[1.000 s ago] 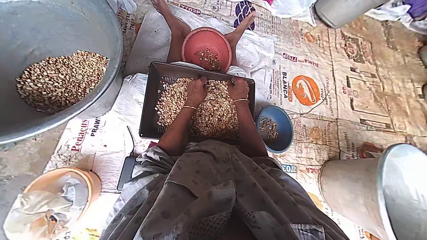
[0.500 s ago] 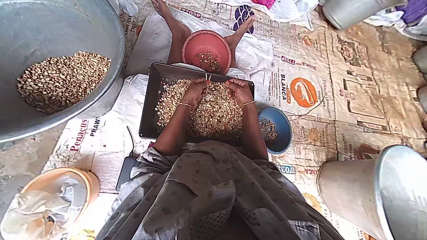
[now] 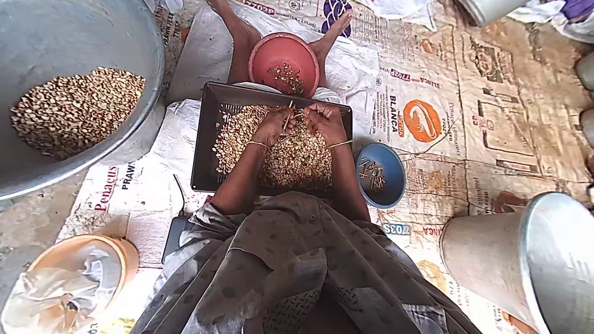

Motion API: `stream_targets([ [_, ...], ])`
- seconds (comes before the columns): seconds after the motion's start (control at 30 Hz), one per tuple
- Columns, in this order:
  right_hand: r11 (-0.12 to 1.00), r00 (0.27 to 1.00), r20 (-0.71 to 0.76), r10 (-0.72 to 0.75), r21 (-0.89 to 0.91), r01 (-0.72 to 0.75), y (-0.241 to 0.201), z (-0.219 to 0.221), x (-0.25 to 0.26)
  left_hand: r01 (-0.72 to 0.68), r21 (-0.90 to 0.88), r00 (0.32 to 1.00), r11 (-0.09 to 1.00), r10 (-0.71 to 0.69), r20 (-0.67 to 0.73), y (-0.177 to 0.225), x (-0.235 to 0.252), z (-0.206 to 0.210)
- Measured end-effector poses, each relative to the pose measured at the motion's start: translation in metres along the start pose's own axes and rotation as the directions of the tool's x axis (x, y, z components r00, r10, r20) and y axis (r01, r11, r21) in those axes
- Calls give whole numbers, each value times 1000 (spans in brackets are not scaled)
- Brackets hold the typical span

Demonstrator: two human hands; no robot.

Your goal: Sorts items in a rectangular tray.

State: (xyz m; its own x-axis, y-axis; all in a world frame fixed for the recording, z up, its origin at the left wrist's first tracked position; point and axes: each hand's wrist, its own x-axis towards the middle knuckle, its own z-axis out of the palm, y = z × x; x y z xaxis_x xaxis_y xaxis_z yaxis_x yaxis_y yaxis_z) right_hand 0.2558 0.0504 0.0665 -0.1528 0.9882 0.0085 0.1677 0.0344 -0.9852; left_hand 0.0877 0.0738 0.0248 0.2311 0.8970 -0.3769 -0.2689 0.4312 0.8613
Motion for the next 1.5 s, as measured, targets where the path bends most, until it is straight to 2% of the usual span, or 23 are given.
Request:
stream_targets([
  [0.07,978,995,87,-47,-198,63,-7,11,0,80,-54,997,995,-81,-15,1,-1,3],
  [0.13,901,974,206,-91,-400,169,-15,22,2,140,-134,989,981,-144,-27,4,-4,5],
  [0.17,871,964,250,-95,-447,202,-19,26,3,162,-176,985,971,-171,-37,6,-6,5],
  [0.23,856,962,217,-168,-451,251,-17,30,7,171,-215,984,962,-180,-21,7,-6,1],
  [0.33,831,972,50,-231,-509,224,-3,23,11,145,-223,989,964,-132,73,6,-2,-11],
  [0.4,793,984,73,-163,-583,175,3,18,8,105,-249,994,963,-100,32,8,1,-15],
  [0.47,732,978,189,-90,-654,194,11,21,-1,48,-234,998,971,-56,-26,10,0,-16],
  [0.53,608,962,269,49,-772,185,19,33,-8,8,-181,999,983,-18,-51,13,-4,-18],
  [0.57,556,954,277,110,-813,172,22,40,-11,-4,-173,999,985,-6,-53,15,-7,-20],
  [0.63,520,951,279,132,-836,173,29,45,-14,-2,-254,999,967,-11,-49,18,-13,-26],
  [0.7,551,956,281,86,-813,189,31,41,-12,26,-366,999,930,-41,-33,19,-19,-37],
  [0.77,635,969,244,27,-753,172,32,33,-10,31,-398,998,917,-52,-44,20,-24,-49],
  [0.87,782,998,68,-1,-621,43,31,23,-7,14,-376,998,926,-37,-54,19,-29,-57],
  [0.93,838,1000,-4,12,-545,-12,23,20,-5,32,-353,996,935,-59,-66,16,-29,-57],
  [1.03,847,998,30,57,-530,-32,8,19,-4,94,-209,993,973,-107,-51,14,-27,-52],
  [1.1,809,994,79,68,-588,-9,4,21,0,120,-105,991,987,-126,-50,15,-26,-50],
  [1.2,719,981,119,155,-694,-30,0,22,7,119,-89,991,989,-123,-44,14,-26,-52],
  [1.27,708,980,97,176,-704,-58,3,21,11,116,-108,990,987,-123,-64,14,-24,-54],
  [1.37,749,990,54,128,-660,-61,3,19,15,109,-102,989,989,-119,-90,13,-24,-53],
  [1.43,797,997,60,38,-604,6,-2,26,16,122,-39,990,992,-124,-70,16,-28,-49],
  [1.5,837,989,140,-44,-536,113,-12,41,15,120,-9,992,993,-120,-29,16,-30,-46],
])
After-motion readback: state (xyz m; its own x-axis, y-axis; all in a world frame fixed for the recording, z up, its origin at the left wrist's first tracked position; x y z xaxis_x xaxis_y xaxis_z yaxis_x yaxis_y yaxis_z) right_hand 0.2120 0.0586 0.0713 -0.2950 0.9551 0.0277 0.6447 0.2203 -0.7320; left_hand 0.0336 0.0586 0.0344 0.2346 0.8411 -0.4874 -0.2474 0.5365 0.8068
